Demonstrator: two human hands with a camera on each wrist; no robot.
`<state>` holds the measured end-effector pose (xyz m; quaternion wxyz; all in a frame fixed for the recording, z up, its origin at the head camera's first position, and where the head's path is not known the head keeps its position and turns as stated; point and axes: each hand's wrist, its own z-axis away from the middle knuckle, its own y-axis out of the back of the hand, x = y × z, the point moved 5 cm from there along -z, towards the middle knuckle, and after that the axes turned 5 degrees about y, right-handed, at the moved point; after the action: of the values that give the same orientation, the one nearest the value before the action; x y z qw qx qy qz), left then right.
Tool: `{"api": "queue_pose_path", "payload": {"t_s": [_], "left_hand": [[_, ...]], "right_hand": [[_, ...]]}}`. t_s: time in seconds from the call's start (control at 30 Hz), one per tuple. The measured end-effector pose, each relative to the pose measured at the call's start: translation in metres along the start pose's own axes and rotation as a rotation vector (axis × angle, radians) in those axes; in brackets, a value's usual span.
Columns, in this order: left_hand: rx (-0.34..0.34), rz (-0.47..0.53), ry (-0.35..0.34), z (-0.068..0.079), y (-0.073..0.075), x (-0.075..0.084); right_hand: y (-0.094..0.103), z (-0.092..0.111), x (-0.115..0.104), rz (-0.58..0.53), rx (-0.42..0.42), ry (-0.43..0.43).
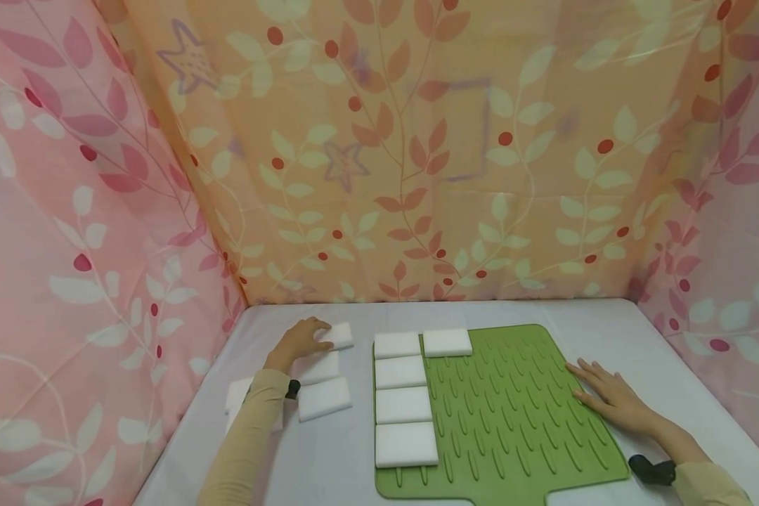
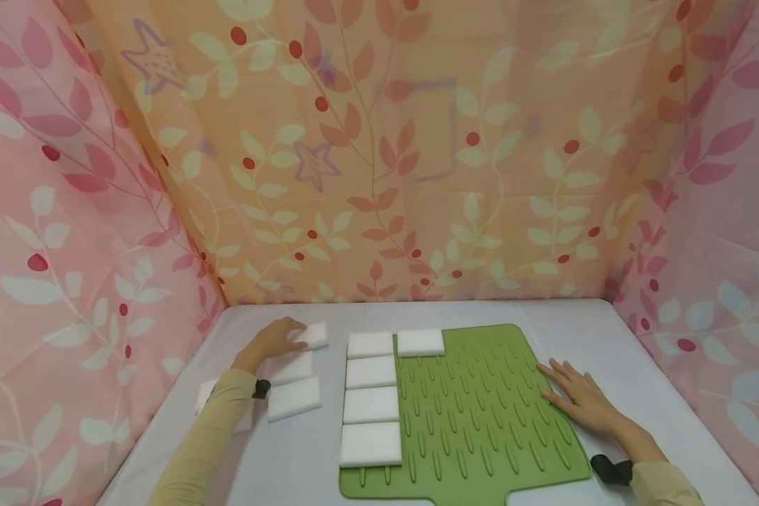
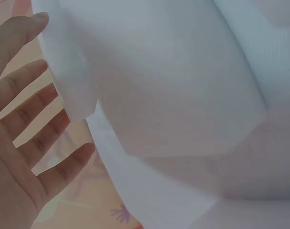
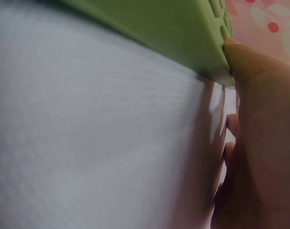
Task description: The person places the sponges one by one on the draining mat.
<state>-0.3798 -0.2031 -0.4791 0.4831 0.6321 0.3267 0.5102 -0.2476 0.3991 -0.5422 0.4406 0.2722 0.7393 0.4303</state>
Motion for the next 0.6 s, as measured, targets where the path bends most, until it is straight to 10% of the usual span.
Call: {"api": "queue_pose_path", "payload": {"t_s": [0.6], "left_hand": [[0.139,0.008,-0.061,-0.007,0.004,0.018]], "right_hand": [[0.003,0.001,-0.003,-0.015,0.013,0.009]]}}
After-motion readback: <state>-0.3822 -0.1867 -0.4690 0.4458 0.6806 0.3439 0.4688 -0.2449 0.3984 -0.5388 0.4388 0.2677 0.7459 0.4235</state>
